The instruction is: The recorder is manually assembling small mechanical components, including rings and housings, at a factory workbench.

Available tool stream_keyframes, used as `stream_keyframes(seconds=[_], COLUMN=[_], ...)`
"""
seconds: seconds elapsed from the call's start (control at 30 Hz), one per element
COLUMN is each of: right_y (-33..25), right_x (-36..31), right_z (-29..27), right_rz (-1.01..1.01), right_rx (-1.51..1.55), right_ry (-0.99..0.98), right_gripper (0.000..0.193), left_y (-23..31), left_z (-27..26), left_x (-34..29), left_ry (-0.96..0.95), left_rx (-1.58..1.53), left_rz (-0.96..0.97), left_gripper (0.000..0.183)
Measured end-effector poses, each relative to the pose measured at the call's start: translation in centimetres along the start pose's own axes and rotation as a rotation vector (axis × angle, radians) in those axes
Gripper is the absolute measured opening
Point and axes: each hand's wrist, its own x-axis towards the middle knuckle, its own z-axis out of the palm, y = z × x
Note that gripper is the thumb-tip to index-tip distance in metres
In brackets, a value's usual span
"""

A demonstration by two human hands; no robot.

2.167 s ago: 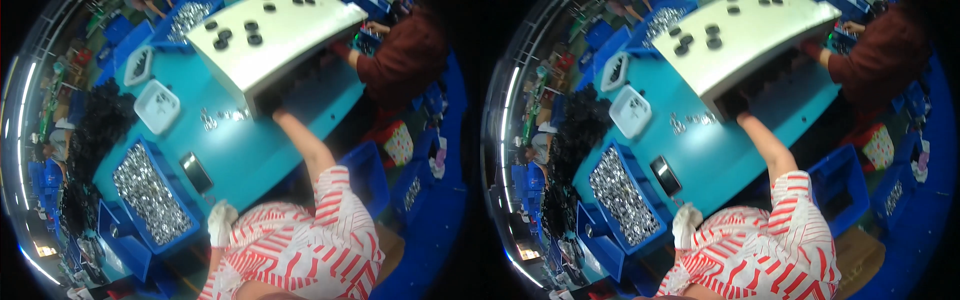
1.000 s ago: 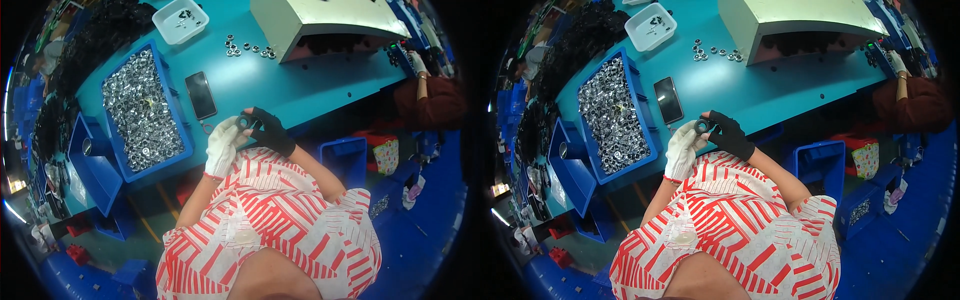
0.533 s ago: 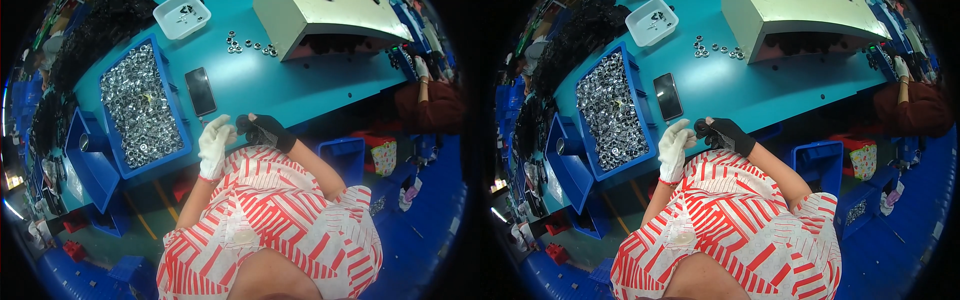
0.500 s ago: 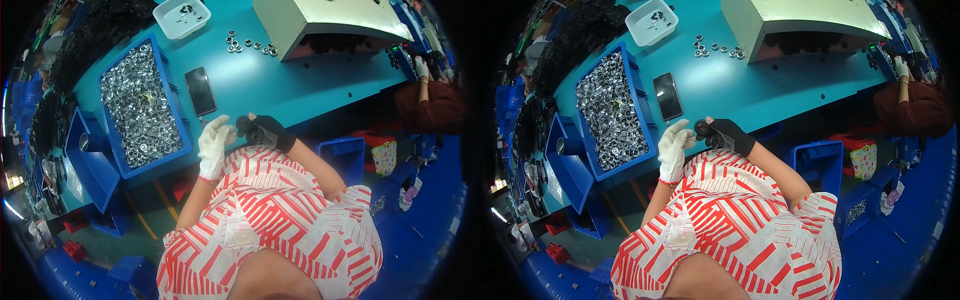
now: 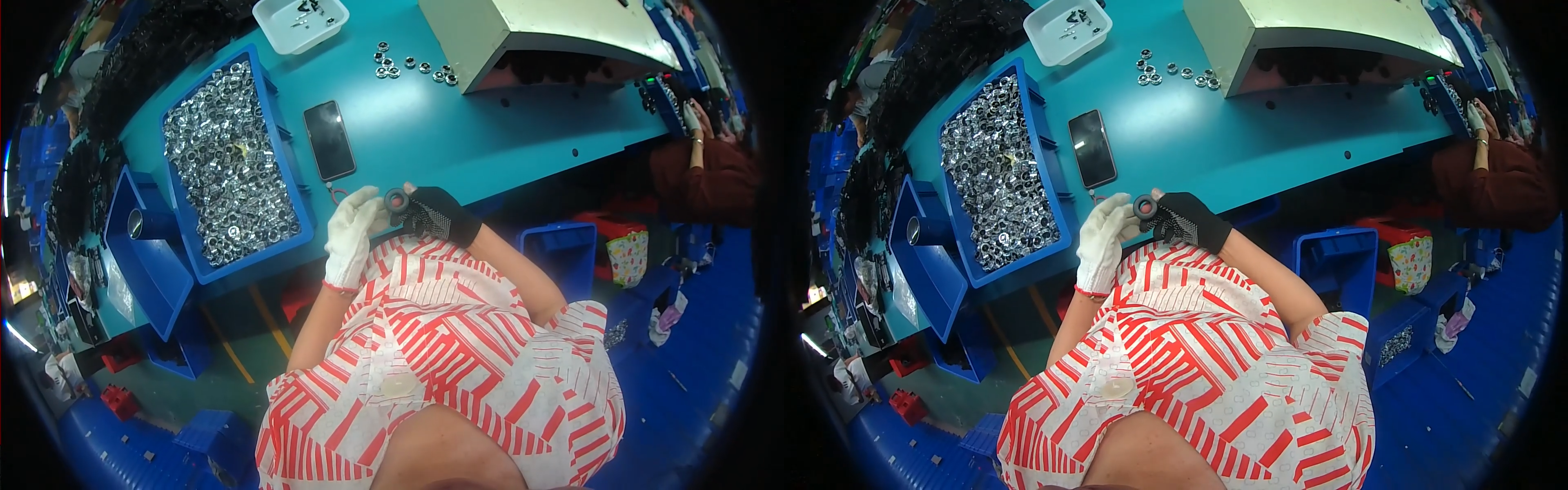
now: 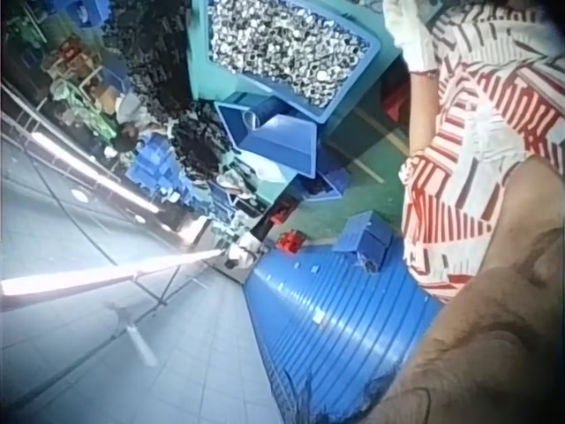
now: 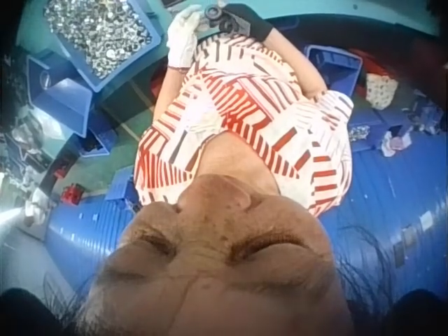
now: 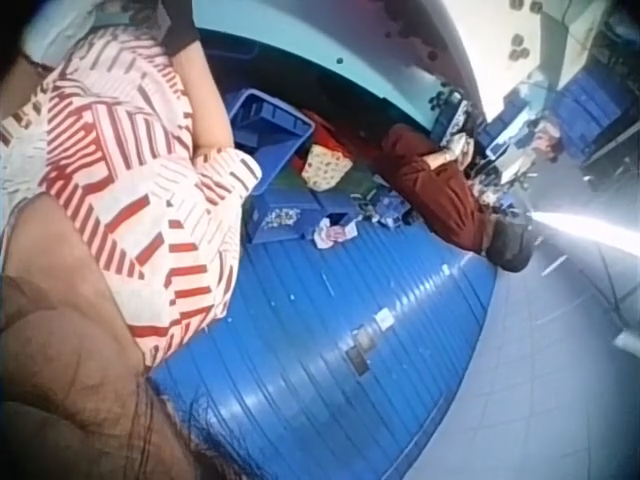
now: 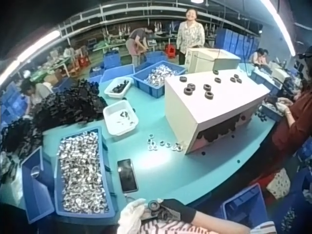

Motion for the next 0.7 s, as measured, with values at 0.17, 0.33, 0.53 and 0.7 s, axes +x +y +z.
stream_keyframes(seconds=[0.17,0.33,0.53,0.7], right_y=[-0.9,-4.5,-12.4,-17.0], right_x=[0.3,4.3,13.3,18.2], right_z=[1.0,-2.1,-8.6,-10.3], right_rz=[-0.202,-0.338,-0.935,-0.587], right_rx=[-0.626,-0.789,-1.551,-2.047], right_ry=[0.031,0.24,0.849,0.938], right_gripper=[0.038,0.038,0.024,0.014], left_y=[-1.1,-0.3,0.4,0.8], left_z=[-1.1,-1.7,-2.3,-3.8], left_x=[0.2,0.0,-1.4,-1.5], left_ry=[-0.11,-0.045,0.02,0.051], left_rx=[0.02,-0.022,-0.04,-0.101], left_rz=[-0.099,-0.112,-0.131,-0.161], left_gripper=[0.042,0.042,0.039,0.042])
